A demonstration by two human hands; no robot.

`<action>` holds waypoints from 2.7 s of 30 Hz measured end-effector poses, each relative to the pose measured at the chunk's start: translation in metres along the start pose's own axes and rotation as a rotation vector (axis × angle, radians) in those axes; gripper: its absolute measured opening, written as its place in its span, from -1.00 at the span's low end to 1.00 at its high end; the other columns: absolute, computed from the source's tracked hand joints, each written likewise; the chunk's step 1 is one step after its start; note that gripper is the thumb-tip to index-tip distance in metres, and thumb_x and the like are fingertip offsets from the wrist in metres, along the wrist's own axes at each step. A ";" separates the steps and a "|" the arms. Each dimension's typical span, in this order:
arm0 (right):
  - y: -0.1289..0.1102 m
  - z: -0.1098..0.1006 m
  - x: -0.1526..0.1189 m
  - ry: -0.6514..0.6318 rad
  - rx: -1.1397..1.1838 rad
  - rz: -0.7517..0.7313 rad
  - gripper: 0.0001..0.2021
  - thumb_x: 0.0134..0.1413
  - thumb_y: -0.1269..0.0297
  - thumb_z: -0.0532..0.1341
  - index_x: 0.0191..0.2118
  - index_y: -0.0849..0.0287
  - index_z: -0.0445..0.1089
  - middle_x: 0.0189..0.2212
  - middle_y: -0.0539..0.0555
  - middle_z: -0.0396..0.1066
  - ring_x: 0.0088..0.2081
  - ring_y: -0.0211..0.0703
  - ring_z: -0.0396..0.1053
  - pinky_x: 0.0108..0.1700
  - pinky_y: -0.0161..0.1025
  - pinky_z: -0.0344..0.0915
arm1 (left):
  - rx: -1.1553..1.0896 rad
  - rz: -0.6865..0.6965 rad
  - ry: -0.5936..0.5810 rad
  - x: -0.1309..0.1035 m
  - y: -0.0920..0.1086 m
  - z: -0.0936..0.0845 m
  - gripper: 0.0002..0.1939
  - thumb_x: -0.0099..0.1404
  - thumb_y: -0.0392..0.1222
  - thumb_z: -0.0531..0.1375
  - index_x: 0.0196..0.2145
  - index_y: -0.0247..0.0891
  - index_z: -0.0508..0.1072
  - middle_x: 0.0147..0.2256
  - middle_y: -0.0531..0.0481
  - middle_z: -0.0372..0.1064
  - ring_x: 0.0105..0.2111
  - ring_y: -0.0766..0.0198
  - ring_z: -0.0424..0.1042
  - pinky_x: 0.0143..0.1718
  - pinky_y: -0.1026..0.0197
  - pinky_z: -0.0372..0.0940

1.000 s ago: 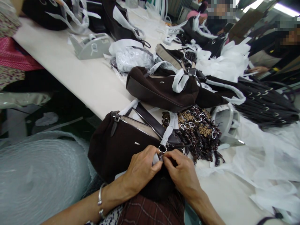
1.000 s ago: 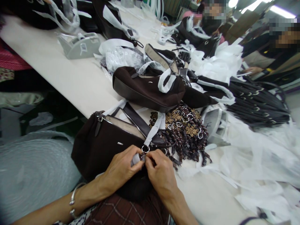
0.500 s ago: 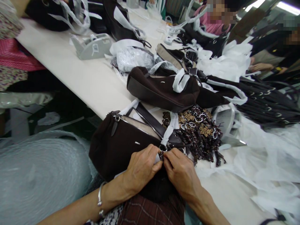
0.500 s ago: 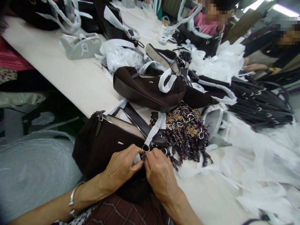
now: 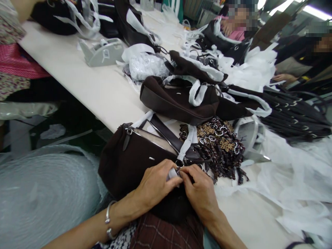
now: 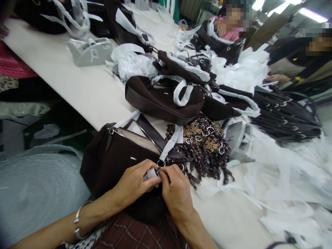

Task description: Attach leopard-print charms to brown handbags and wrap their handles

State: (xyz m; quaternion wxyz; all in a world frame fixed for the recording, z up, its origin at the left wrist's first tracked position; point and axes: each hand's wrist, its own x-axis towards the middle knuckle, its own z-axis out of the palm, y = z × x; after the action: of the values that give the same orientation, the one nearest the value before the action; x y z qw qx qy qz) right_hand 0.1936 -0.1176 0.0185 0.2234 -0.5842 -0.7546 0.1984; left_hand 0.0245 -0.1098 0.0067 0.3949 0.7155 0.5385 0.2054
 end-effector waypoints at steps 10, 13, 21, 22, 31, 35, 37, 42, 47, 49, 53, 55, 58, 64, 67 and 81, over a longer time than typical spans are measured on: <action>0.000 0.004 -0.004 -0.015 0.039 0.000 -0.83 0.21 0.50 0.12 -0.27 0.14 0.42 -0.37 0.02 0.43 -0.31 -0.18 0.41 -0.22 -0.26 0.27 | 0.132 0.025 -0.064 0.025 0.000 -0.018 -0.76 0.37 -0.17 0.07 -0.42 -0.19 0.46 -0.37 0.08 0.38 -0.37 0.31 0.41 -0.32 0.27 0.19; 0.001 0.008 -0.004 -0.019 0.069 0.115 -0.91 0.15 0.48 0.18 -0.30 0.13 0.34 -0.43 -0.04 0.42 -0.40 -0.22 0.40 -0.30 -0.29 0.23 | 0.170 0.059 -0.159 0.031 0.001 -0.025 -0.81 0.31 -0.24 0.10 -0.40 -0.20 0.50 -0.36 0.06 0.40 -0.35 0.28 0.42 -0.31 0.26 0.20; -0.001 -0.007 0.008 -0.087 0.205 0.181 -0.94 0.11 0.42 0.23 -0.34 0.12 0.34 -0.42 -0.05 0.44 -0.37 -0.22 0.40 -0.27 -0.29 0.25 | 0.569 0.239 -0.132 0.026 0.018 -0.026 -0.79 0.29 -0.44 0.04 -0.24 -0.30 0.44 -0.24 -0.12 0.41 -0.28 0.11 0.41 -0.37 0.17 0.25; -0.001 -0.011 0.010 -0.054 0.235 0.207 -0.96 0.11 0.38 0.25 -0.33 0.12 0.36 -0.42 -0.04 0.44 -0.36 -0.21 0.40 -0.26 -0.29 0.26 | 0.584 0.258 -0.088 0.025 0.019 -0.026 -0.77 0.28 -0.47 0.02 -0.23 -0.30 0.42 -0.24 -0.13 0.40 -0.26 0.10 0.40 -0.35 0.16 0.26; -0.011 -0.033 0.041 0.057 1.122 0.432 -0.75 0.09 0.08 0.31 -0.31 0.18 0.37 -0.40 0.01 0.46 -0.49 -0.33 0.35 -0.43 -0.35 0.33 | -0.548 0.007 -0.146 0.046 0.033 -0.035 -0.75 0.46 -0.04 -0.12 -0.22 -0.21 0.24 -0.48 0.08 0.35 -0.51 0.29 0.42 -0.49 0.26 0.33; -0.015 -0.039 0.051 0.001 1.217 0.423 -0.75 0.08 0.09 0.32 -0.32 0.19 0.38 -0.44 0.01 0.45 -0.53 -0.33 0.35 -0.51 -0.37 0.31 | -0.848 -0.057 -0.270 0.053 0.029 -0.022 -0.70 0.39 0.08 0.01 -0.34 -0.20 0.18 -0.48 0.09 0.35 -0.56 0.31 0.44 -0.53 0.27 0.38; -0.012 -0.045 0.052 0.038 1.143 0.411 -0.74 0.02 0.11 0.36 -0.27 0.18 0.41 -0.34 0.05 0.47 -0.42 -0.25 0.42 -0.48 -0.36 0.35 | -0.884 -0.056 -0.225 0.054 0.022 -0.017 -0.69 0.37 0.08 0.06 -0.36 -0.21 0.19 -0.52 0.12 0.31 -0.60 0.36 0.39 -0.56 0.31 0.35; 0.000 -0.044 0.046 0.057 0.772 0.452 -0.72 -0.08 0.17 0.41 -0.24 0.18 0.51 -0.37 0.02 0.49 -0.46 -0.29 0.35 -0.43 -0.35 0.34 | -0.973 -0.089 -0.139 0.053 0.008 -0.012 -0.74 0.36 0.00 0.09 -0.38 -0.24 0.23 -0.51 0.13 0.29 -0.60 0.41 0.35 -0.58 0.37 0.30; -0.007 -0.025 0.042 0.026 0.660 0.419 -0.80 -0.02 0.17 0.35 -0.30 0.17 0.56 -0.42 0.04 0.53 -0.45 -0.24 0.38 -0.43 -0.33 0.30 | -1.000 -0.105 -0.112 0.052 0.010 -0.009 -0.71 0.33 0.04 0.12 -0.36 -0.24 0.24 -0.52 0.14 0.30 -0.60 0.40 0.36 -0.60 0.36 0.30; -0.011 -0.019 0.042 0.056 0.677 0.414 -0.81 -0.01 0.17 0.34 -0.34 0.18 0.56 -0.46 0.03 0.51 -0.47 -0.24 0.37 -0.45 -0.33 0.28 | -1.013 -0.116 -0.105 0.052 0.013 -0.009 -0.69 0.30 0.06 0.15 -0.37 -0.25 0.23 -0.53 0.15 0.30 -0.61 0.40 0.36 -0.61 0.36 0.30; -0.011 -0.012 0.041 0.091 0.891 0.462 -0.78 -0.02 0.12 0.36 -0.35 0.20 0.53 -0.54 0.00 0.47 -0.59 -0.33 0.29 -0.56 -0.38 0.23 | -1.055 -0.163 -0.061 0.050 0.014 -0.012 -0.70 0.31 0.04 0.14 -0.36 -0.25 0.21 -0.53 0.10 0.37 -0.63 0.39 0.39 -0.62 0.36 0.32; -0.008 -0.010 0.041 0.085 1.066 0.504 -0.73 -0.05 0.10 0.39 -0.32 0.20 0.50 -0.52 0.02 0.49 -0.62 -0.35 0.29 -0.61 -0.40 0.22 | -1.093 -0.211 -0.020 0.050 0.013 -0.015 -0.70 0.32 0.03 0.15 -0.34 -0.25 0.21 -0.47 0.03 0.45 -0.61 0.36 0.43 -0.59 0.34 0.36; -0.006 -0.010 0.041 0.053 1.244 0.565 -0.68 -0.16 0.10 0.46 -0.34 0.21 0.49 -0.44 0.06 0.53 -0.53 -0.28 0.41 -0.54 -0.37 0.37 | -1.152 -0.259 0.017 0.049 0.009 -0.019 -0.68 0.28 0.03 0.21 -0.33 -0.28 0.25 -0.44 -0.02 0.48 -0.59 0.36 0.45 -0.53 0.30 0.40; -0.005 -0.013 0.041 0.000 1.182 0.558 -0.73 -0.17 0.16 0.48 -0.38 0.23 0.53 -0.49 0.02 0.51 -0.48 -0.29 0.44 -0.37 -0.34 0.44 | -1.118 -0.181 0.006 0.045 0.006 -0.020 -0.74 0.20 -0.12 0.28 -0.27 -0.37 0.39 -0.46 0.08 0.37 -0.56 0.46 0.36 -0.48 0.38 0.32; -0.003 -0.013 0.039 0.004 1.082 0.534 -0.74 -0.13 0.14 0.46 -0.36 0.22 0.55 -0.49 0.02 0.51 -0.48 -0.26 0.44 -0.36 -0.32 0.42 | -0.999 -0.118 0.012 0.041 0.009 -0.021 -0.73 0.23 -0.16 0.24 -0.17 -0.32 0.33 -0.45 0.12 0.33 -0.56 0.44 0.33 -0.49 0.35 0.29; -0.006 -0.021 0.038 -0.077 0.954 0.469 -0.77 -0.06 0.12 0.40 -0.37 0.20 0.54 -0.53 0.01 0.48 -0.48 -0.23 0.40 -0.37 -0.28 0.35 | -0.785 0.083 0.024 0.028 0.015 -0.024 -0.73 0.34 -0.23 0.13 -0.01 -0.21 0.24 -0.37 0.07 0.39 -0.34 0.28 0.44 -0.26 0.23 0.30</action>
State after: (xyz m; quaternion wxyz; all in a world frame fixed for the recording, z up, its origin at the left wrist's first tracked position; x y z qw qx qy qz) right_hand 0.1924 -0.0817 0.0427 0.3863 -0.5628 -0.4373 0.5854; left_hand 0.0257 -0.0774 0.0291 0.6233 0.5288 0.3943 0.4200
